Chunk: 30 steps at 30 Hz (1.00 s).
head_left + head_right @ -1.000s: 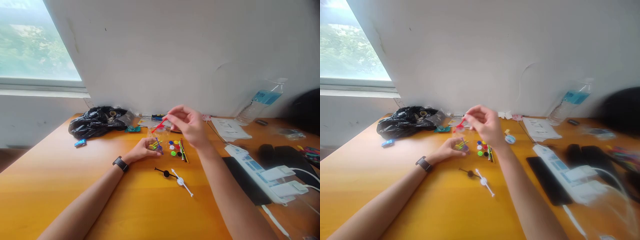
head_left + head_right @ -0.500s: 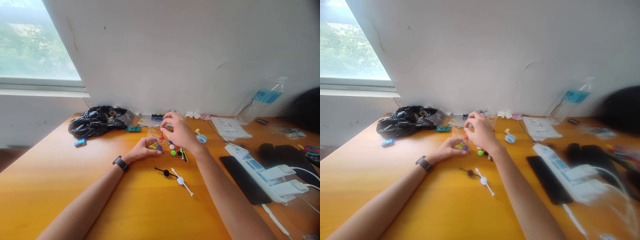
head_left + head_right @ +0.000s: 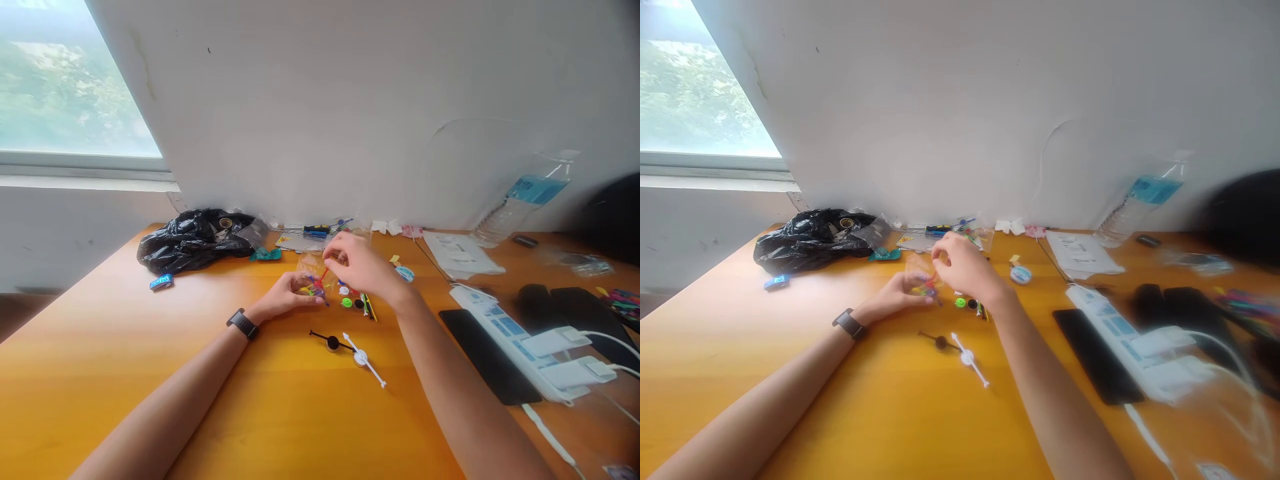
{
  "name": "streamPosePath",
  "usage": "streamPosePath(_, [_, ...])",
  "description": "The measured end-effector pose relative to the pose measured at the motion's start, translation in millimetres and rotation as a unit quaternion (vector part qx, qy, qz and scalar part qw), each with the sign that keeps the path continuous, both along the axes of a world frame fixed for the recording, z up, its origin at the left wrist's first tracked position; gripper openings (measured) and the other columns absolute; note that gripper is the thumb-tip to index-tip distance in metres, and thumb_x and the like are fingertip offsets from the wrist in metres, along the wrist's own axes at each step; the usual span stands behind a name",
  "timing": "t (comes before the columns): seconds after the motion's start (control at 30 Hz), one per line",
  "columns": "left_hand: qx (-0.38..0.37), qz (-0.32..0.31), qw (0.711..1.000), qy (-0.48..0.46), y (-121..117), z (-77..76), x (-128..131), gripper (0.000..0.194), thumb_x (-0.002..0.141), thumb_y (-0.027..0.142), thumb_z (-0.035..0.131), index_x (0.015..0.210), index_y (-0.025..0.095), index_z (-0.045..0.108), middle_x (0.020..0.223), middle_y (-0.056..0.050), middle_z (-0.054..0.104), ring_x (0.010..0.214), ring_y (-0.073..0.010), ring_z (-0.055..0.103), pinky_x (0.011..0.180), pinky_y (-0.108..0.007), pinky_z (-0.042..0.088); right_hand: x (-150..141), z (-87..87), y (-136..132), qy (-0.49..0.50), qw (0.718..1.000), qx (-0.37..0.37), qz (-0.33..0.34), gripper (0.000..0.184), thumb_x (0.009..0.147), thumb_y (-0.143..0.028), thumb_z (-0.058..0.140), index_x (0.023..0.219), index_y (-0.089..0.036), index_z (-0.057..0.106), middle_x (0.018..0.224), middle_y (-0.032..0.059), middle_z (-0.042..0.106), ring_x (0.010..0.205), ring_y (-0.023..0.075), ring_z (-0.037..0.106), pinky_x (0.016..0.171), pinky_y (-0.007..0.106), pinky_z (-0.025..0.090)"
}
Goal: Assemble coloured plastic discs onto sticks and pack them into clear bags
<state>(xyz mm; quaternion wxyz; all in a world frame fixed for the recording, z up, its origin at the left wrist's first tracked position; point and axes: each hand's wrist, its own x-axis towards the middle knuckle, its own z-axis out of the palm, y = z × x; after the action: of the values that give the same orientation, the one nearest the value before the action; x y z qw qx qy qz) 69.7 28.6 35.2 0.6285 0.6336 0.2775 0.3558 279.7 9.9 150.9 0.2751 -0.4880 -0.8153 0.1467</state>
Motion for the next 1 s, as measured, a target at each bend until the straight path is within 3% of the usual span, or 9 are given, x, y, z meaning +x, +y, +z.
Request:
streamPosePath(0.17, [-0.045, -0.009, 0.999, -0.011, -2.6, 5.0, -4.0, 0.044, 0.074, 0.032, 0.096, 0.109, 0.013, 0.075, 0.104, -0.012, 0.082, 0.100, -0.0272, 0.078, 0.094, -0.037, 0.059, -2.9, 5.0, 3.9, 0.096, 0.995, 0.037, 0.000, 0.025, 0.090, -0.007, 0.055, 0.090, -0.019, 0.077, 0.098, 0.0065, 0.076, 0.081, 0.0175, 0.067, 0.074, 0.030, 0.052])
streamPosePath(0.3, [-0.041, 0.036, 0.998, -0.035, -4.7, 8.5, -6.1, 0.036, 0.082, 0.041, 0.090, 0.100, 0.012, 0.079, 0.103, -0.013, 0.083, 0.094, -0.0260, 0.078, 0.094, -0.037, 0.058, -4.5, 8.2, 4.6, 0.217, 0.976, 0.015, 0.026, 0.017, 0.095, -0.020, 0.062, 0.103, -0.021, 0.076, 0.109, 0.0061, 0.077, 0.092, 0.0191, 0.070, 0.082, 0.032, 0.057])
streamPosePath(0.4, [-0.054, 0.065, 0.995, -0.045, -4.5, 10.1, -4.9, 0.038, 0.080, 0.041, 0.090, 0.102, 0.013, 0.079, 0.108, -0.013, 0.082, 0.099, -0.0276, 0.077, 0.096, -0.039, 0.057, -2.2, 19.6, -3.3, 0.254, 0.965, 0.069, -0.004, 0.016, 0.095, -0.029, 0.067, 0.109, -0.023, 0.072, 0.113, 0.0054, 0.074, 0.091, 0.0181, 0.068, 0.079, 0.031, 0.056])
streamPosePath(0.47, [-0.054, 0.073, 0.995, -0.031, -3.2, 10.7, -3.6, 0.039, 0.079, 0.041, 0.091, 0.105, 0.013, 0.079, 0.111, -0.012, 0.082, 0.103, -0.0283, 0.077, 0.096, -0.037, 0.057, -1.2, 27.9, -12.2, 0.204, 0.978, 0.044, 0.013, 0.012, 0.096, -0.031, 0.067, 0.103, -0.023, 0.072, 0.103, 0.0039, 0.074, 0.080, 0.0163, 0.065, 0.070, 0.029, 0.052])
streamPosePath(0.53, [-0.036, 0.090, 0.995, -0.014, -1.0, 9.9, -2.7, 0.039, 0.079, 0.041, 0.091, 0.104, 0.013, 0.079, 0.110, -0.011, 0.082, 0.103, -0.0281, 0.076, 0.092, -0.035, 0.057, -3.8, 30.7, -21.2, 0.100, 0.989, -0.056, 0.089, 0.011, 0.096, -0.032, 0.066, 0.099, -0.023, 0.073, 0.094, 0.0022, 0.074, 0.074, 0.0154, 0.064, 0.065, 0.028, 0.049])
streamPosePath(0.63, [-0.032, 0.123, 0.992, -0.010, 2.0, 5.6, -2.2, 0.046, 0.075, 0.040, 0.094, 0.108, 0.014, 0.076, 0.109, -0.011, 0.082, 0.100, -0.0269, 0.076, 0.088, -0.034, 0.058, -17.5, 17.6, -29.5, -0.101, 0.950, -0.220, 0.196, 0.008, 0.088, -0.025, 0.072, 0.096, -0.023, 0.075, 0.090, 0.0017, 0.074, 0.076, 0.0167, 0.066, 0.063, 0.026, 0.045])
streamPosePath(0.77, [-0.078, 0.132, 0.988, -0.020, 2.3, -0.1, -1.6, 0.060, 0.072, 0.041, 0.097, 0.120, 0.015, 0.071, 0.113, -0.012, 0.080, 0.096, -0.0249, 0.077, 0.087, -0.036, 0.060, -42.3, -19.7, -28.7, -0.288, 0.897, -0.307, 0.136, 0.020, 0.073, -0.014, 0.079, 0.091, -0.019, 0.074, 0.089, 0.0052, 0.074, 0.077, 0.0207, 0.067, 0.063, 0.027, 0.042])
streamPosePath(0.87, [-0.078, 0.120, 0.989, -0.023, 2.3, -1.5, -0.8, 0.062, 0.072, 0.041, 0.097, 0.120, 0.014, 0.069, 0.114, -0.013, 0.080, 0.097, -0.0246, 0.077, 0.088, -0.036, 0.060, -51.2, -37.3, -24.4, -0.312, 0.883, -0.318, 0.151, 0.028, 0.067, -0.008, 0.078, 0.093, -0.018, 0.075, 0.090, 0.0063, 0.075, 0.080, 0.0224, 0.069, 0.064, 0.027, 0.043])
streamPosePath(1.0, [-0.031, 0.116, 0.993, -0.011, 6.5, -4.7, -0.6, 0.055, 0.071, 0.037, 0.097, 0.113, 0.013, 0.071, 0.108, -0.011, 0.080, 0.097, -0.0243, 0.076, 0.090, -0.035, 0.059, -47.3, -29.8, -22.0, -0.236, 0.904, -0.306, 0.182, 0.024, 0.074, -0.008, 0.074, 0.095, -0.019, 0.075, 0.088, 0.0044, 0.077, 0.079, 0.0201, 0.070, 0.064, 0.026, 0.045])
